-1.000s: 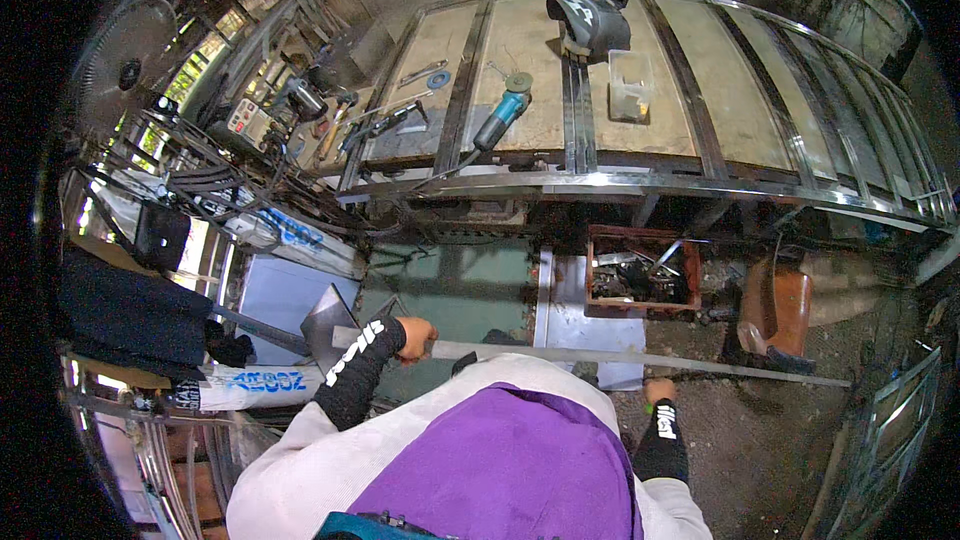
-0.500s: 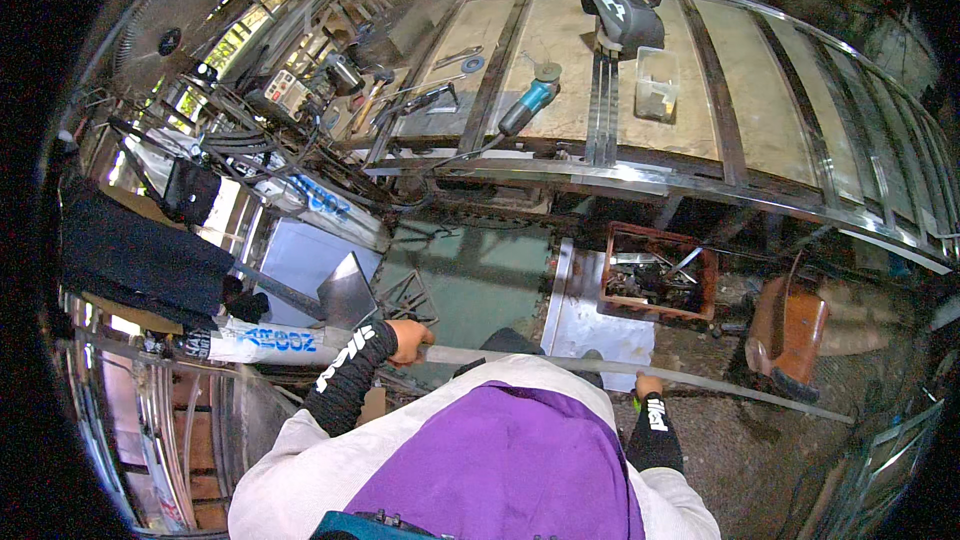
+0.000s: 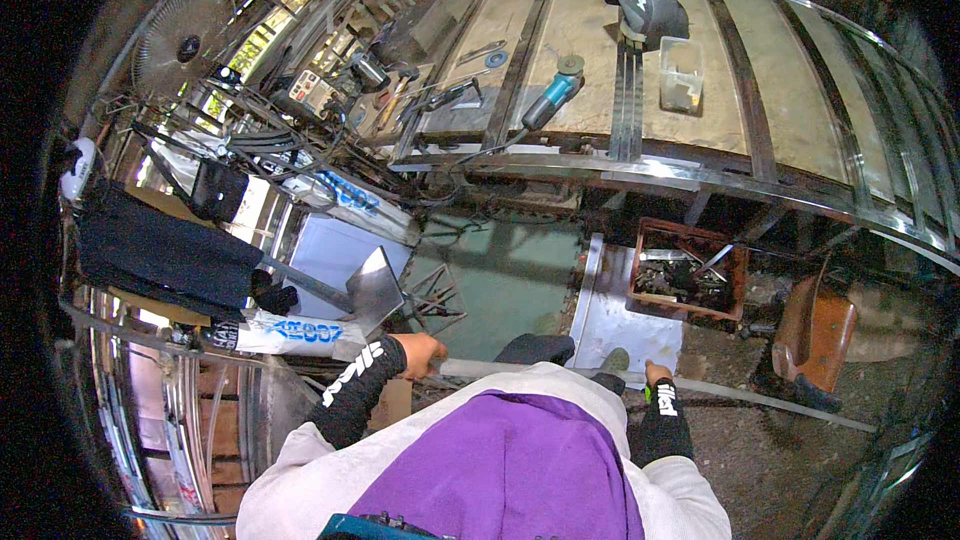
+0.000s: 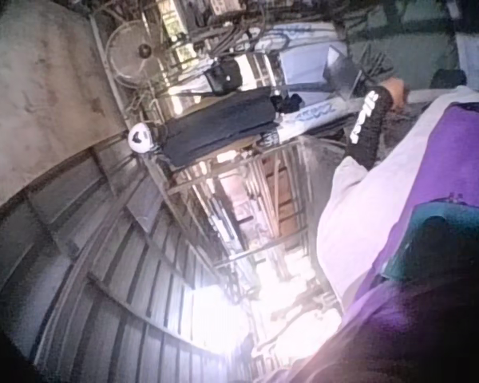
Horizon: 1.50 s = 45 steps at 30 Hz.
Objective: The person bends a metal rod using a manual bender, then measures and marks a long metal bar with a tape measure and marker. They clamp the bar to a workbench and grind its edges with an angle grinder.
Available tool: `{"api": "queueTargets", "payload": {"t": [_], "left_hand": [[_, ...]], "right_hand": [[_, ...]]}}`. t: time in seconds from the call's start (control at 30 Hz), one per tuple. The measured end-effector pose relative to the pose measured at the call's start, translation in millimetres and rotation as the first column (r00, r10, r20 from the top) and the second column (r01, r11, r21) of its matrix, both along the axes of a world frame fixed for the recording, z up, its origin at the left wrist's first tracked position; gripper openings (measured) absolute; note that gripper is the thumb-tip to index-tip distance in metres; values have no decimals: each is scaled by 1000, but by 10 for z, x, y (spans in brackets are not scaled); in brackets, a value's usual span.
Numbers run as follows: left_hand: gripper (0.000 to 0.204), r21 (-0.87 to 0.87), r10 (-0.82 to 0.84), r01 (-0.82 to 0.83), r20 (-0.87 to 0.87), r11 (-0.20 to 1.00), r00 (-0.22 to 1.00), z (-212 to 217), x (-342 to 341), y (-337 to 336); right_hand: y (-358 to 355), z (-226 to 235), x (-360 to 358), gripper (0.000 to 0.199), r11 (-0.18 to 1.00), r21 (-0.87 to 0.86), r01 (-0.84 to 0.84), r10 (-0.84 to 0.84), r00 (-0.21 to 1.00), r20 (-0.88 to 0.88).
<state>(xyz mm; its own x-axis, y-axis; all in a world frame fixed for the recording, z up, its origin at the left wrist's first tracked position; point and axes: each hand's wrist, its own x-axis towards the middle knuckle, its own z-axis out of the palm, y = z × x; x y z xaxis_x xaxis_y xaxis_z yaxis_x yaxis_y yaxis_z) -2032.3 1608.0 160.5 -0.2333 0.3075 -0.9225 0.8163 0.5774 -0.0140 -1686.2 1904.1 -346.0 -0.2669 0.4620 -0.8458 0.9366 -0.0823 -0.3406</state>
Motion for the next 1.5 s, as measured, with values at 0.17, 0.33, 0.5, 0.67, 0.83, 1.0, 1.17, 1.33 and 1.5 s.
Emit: {"api": "queueTargets", "payload": {"t": [0.17, 0.33, 0.5, 0.67, 0.83, 1.0, 1.17, 1.33, 1.5], "left_hand": [[50, -9, -7, 7, -7, 1000, 1000, -70, 161, -157], [48, 1, -16, 16, -11, 1000, 1000, -124, 176, -169], [46, -35, -1, 1, -3, 999, 1000, -65, 203, -161], [46, -54, 16, -15, 11, 998, 1000, 7, 227, -92], [47, -44, -4, 3, -16, 999, 1000, 0, 230, -100], [40, 2, 11, -11, -25, 1000, 1000, 4, 354, -207], [39, 29, 26, -25, -43, 999, 999, 126, 430, -222], [49, 35, 12, -10, -74, 999, 997, 123, 483, -380], [46, 85, 16, -9, -72, 996, 997, 66, 578, -570]], "right_hand": [[-150, 509, -179, 58, 918, 55, -392, 390, 920, 34], [-150, 368, -156, 55, 919, 17, -395, 394, 919, 31], [-174, -87, -51, 42, 753, 176, -634, 638, 769, 45], [-175, -548, 57, 37, 699, 224, -679, 690, 723, 35], [-274, -643, 141, 35, 826, 247, -507, 524, 851, -6], [-254, -372, 10, 35, 617, 243, -748, 772, 635, -7], [-308, -277, -143, 41, 804, 218, -553, 572, 820, -29], [-428, -48, -361, 53, 973, -6, -229, 229, 973, -1], [-608, 228, -626, 71, 955, -82, -285, 281, 958, -56]]}}
